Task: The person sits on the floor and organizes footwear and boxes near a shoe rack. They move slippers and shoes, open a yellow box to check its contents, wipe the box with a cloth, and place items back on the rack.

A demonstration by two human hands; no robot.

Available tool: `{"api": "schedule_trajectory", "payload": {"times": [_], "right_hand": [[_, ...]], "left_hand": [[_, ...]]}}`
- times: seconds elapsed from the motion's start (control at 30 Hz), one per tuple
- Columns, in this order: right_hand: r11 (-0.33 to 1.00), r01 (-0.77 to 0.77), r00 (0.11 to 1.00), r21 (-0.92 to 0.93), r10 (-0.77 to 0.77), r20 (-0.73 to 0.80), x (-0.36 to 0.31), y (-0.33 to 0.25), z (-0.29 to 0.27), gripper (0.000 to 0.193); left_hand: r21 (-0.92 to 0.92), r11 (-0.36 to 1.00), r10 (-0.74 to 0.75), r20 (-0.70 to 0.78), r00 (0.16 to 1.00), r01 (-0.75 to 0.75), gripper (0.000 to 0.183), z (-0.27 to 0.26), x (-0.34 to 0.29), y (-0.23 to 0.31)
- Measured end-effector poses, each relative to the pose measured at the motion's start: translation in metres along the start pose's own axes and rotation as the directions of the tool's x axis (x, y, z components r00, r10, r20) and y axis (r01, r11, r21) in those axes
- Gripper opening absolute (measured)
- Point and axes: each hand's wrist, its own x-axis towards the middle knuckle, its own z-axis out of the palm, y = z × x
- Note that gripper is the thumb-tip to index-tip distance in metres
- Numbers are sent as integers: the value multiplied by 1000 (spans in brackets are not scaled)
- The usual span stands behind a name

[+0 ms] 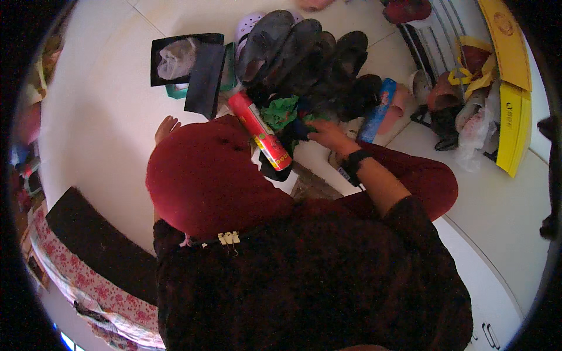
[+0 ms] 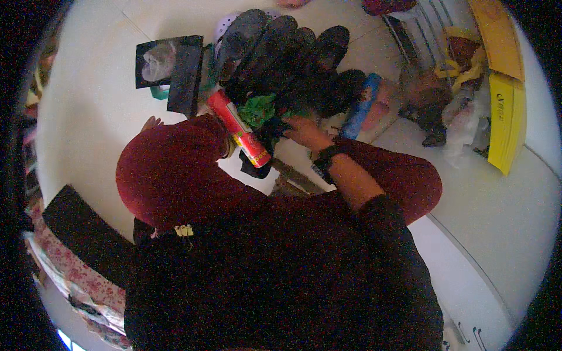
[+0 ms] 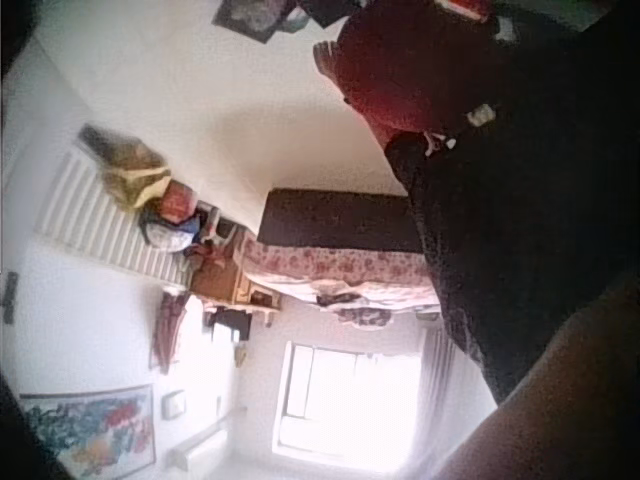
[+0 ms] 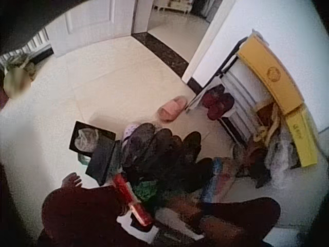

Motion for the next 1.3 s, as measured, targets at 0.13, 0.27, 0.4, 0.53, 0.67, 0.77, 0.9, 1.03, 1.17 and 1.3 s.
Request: {"api": "schedule_trajectory", "payload": {"times": [0.13,0.27,0.4,0.53,0.67,0.77,0.9,1.03,1.17,1.3], "right_hand": [[981,-158,953,-113,121,-279,16,14,55,68],[942,-327,890,71,332,-313,25,41,63,64],[943,-317,908,100,332,-255,30,58,73,46],[990,-130,964,-60,112,-242,31,65,72,38],[985,-146,985,87,153,-78,28,44,12,47],[882,-104,991,460,133,-30,6,2,-66,41],[564,71,996,823,-2,-85,-64,-61,-161,35],[499,298,943,814,-23,-331,-112,-100,-209,31],[575,380,883,724,7,-469,-136,-126,-239,30],[921,383,562,69,-173,-809,-153,-162,-249,37]], "left_hand": [[-172,959,-266,-263,927,227,50,-39,-39,52],[-99,995,-9,-159,987,-7,51,-41,-140,164],[241,902,374,-20,927,-359,49,14,-226,273],[198,822,529,85,845,-534,52,103,-265,348],[126,776,504,466,728,-618,48,192,-283,367],[167,658,431,716,549,-734,49,254,-282,339],[181,758,283,774,566,-627,54,325,-277,286],[305,766,79,829,554,-566,65,362,-283,249],[151,855,92,898,431,-497,62,389,-286,243],[44,958,117,841,528,-283,48,420,-293,246]]}}
